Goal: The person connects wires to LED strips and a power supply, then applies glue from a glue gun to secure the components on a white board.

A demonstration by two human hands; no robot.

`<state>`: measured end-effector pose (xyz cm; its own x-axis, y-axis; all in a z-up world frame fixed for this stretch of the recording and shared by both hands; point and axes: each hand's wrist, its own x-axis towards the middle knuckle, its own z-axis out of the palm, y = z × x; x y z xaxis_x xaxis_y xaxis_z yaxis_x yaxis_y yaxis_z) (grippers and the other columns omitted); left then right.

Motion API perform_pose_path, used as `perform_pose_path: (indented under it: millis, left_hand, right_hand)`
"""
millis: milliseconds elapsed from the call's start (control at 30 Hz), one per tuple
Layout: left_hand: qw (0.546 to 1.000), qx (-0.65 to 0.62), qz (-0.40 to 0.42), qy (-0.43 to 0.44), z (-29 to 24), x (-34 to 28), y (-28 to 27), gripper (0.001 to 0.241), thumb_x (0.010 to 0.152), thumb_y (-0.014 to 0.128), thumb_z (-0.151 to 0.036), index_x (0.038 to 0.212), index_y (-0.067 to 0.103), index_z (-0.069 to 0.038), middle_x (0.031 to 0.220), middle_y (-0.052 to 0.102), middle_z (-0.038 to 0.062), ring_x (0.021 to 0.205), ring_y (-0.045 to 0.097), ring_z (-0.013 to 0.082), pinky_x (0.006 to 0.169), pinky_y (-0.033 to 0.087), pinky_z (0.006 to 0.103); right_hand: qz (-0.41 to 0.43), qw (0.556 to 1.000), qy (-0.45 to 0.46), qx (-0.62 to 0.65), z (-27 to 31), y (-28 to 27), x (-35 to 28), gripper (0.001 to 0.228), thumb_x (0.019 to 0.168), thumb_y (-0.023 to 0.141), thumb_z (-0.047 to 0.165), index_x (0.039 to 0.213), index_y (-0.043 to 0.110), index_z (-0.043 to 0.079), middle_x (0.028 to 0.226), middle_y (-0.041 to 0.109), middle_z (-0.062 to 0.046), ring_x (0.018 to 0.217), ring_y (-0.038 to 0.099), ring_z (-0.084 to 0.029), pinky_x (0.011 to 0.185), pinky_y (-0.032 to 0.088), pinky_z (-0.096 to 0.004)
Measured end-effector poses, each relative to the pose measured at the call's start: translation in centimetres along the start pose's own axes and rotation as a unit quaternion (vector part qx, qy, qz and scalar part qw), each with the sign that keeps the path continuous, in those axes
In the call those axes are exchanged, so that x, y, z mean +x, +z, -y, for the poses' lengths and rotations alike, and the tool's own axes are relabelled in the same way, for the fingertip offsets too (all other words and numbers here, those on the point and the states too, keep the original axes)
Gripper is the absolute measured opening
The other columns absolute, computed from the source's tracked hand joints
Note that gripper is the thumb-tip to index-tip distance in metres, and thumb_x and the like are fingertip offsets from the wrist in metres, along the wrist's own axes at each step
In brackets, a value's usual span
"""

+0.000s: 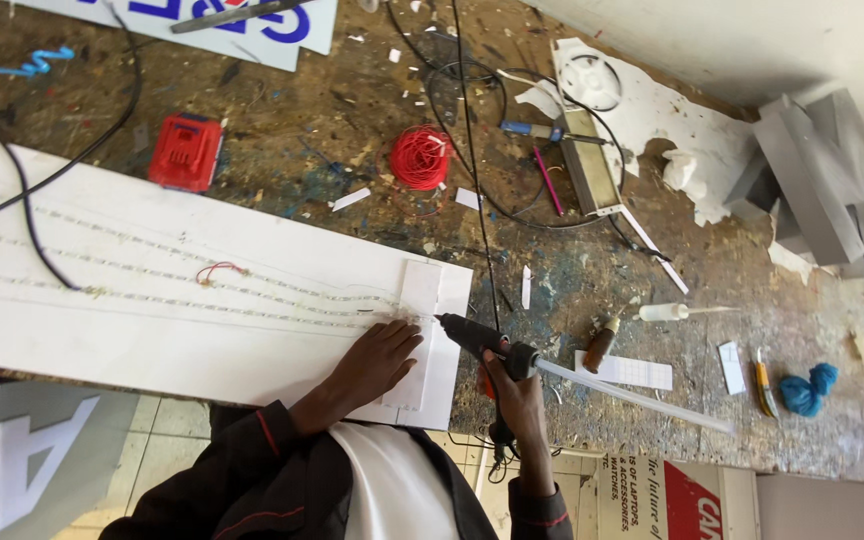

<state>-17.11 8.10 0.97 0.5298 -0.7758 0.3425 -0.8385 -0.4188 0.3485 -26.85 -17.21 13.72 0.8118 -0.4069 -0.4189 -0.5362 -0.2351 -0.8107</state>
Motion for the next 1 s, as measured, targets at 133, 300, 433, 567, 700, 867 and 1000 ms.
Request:
perform_pose_path:
  millis: [133, 300, 433, 567, 700, 867, 1000]
  left_hand:
    - [0.99, -0.063, 0.124, -0.02, -0.3, 1.1, -2.1, 0.041, 0.121, 0.051, -0.03, 0.151, 0.064, -0.005, 0.151, 0.066, 0.016, 0.149, 0.056, 0.0322, 0.115, 0.048, 0.0449]
    - [0.998, 0.051, 0.037, 0.015, 0.6, 0.6, 1.7, 0.044, 0.107, 0.071, -0.029, 0.144, 0.068, -0.006, 0.156, 0.065, 0.013, 0.141, 0.058, 0.0325, 0.112, 0.048, 0.0483]
    - [0.999, 0.012, 0.045, 0.011, 0.1, 0.4, 1.9, 0.043, 0.109, 0.07, -0.028, 0.147, 0.067, -0.006, 0.163, 0.061, 0.014, 0.146, 0.056, 0.0324, 0.115, 0.047, 0.0479]
    - [0.998, 0.046, 0.036, 0.01, -0.1, 1.1, 0.9, 0.042, 0.109, 0.068, -0.028, 0.146, 0.067, -0.008, 0.165, 0.06, 0.012, 0.139, 0.057, 0.0322, 0.111, 0.047, 0.0468]
    - [0.997, 0.069, 0.039, 0.011, 0.0, 1.2, 0.6, 0.05, 0.103, 0.077, -0.029, 0.146, 0.065, -0.009, 0.159, 0.063, 0.011, 0.14, 0.058, 0.0292, 0.111, 0.049, 0.0451]
    - [0.999, 0.0, 0.04, 0.035, -0.3, 1.2, 0.6, 0.04, 0.106, 0.074, -0.022, 0.143, 0.067, -0.007, 0.15, 0.068, 0.011, 0.138, 0.06, 0.0302, 0.107, 0.049, 0.0442]
    - [0.998, -0.037, 0.029, 0.039, -0.2, 1.6, -0.5, 0.023, 0.112, 0.068, -0.02, 0.131, 0.07, -0.009, 0.133, 0.07, 0.008, 0.124, 0.062, 0.0288, 0.1, 0.049, 0.0422]
  right_hand:
    - [-0.028, 0.998, -0.017, -0.048, -0.3, 0.5, 0.1, 0.047, 0.107, 0.076, 0.049, 0.079, 0.089, 0.012, 0.052, 0.07, -0.009, 0.048, 0.055, -0.02, 0.061, 0.043, -0.038]
    - [0.004, 0.999, 0.035, 0.01, 0.6, -0.7, 0.1, 0.03, 0.108, 0.073, 0.037, 0.097, 0.078, 0.009, 0.073, 0.074, -0.005, 0.066, 0.067, -0.016, 0.067, 0.052, -0.035]
    - [0.028, 0.999, 0.023, 0.021, 0.2, -0.8, -0.1, 0.03, 0.108, 0.073, 0.035, 0.104, 0.08, 0.006, 0.07, 0.069, -0.004, 0.063, 0.062, -0.016, 0.065, 0.049, -0.034]
    - [0.033, 0.999, 0.012, 0.017, 0.5, -0.3, 0.2, 0.034, 0.11, 0.072, 0.035, 0.088, 0.072, 0.009, 0.066, 0.064, -0.003, 0.059, 0.056, -0.015, 0.063, 0.045, -0.034]
    - [0.046, 0.999, 0.005, 0.02, 0.1, -0.4, 0.4, 0.032, 0.11, 0.072, 0.036, 0.093, 0.071, 0.009, 0.068, 0.062, -0.003, 0.06, 0.055, -0.015, 0.06, 0.044, -0.033]
    - [0.014, 0.999, 0.051, 0.01, 0.5, -0.1, 0.2, 0.033, 0.106, 0.075, 0.035, 0.113, 0.082, 0.003, 0.071, 0.07, -0.006, 0.06, 0.061, -0.015, 0.057, 0.049, -0.032]
    - [0.027, 0.998, 0.044, 0.026, 1.4, -0.1, 0.0, 0.03, 0.107, 0.074, 0.029, 0.121, 0.082, 0.003, 0.069, 0.064, -0.004, 0.06, 0.055, -0.015, 0.059, 0.045, -0.032]
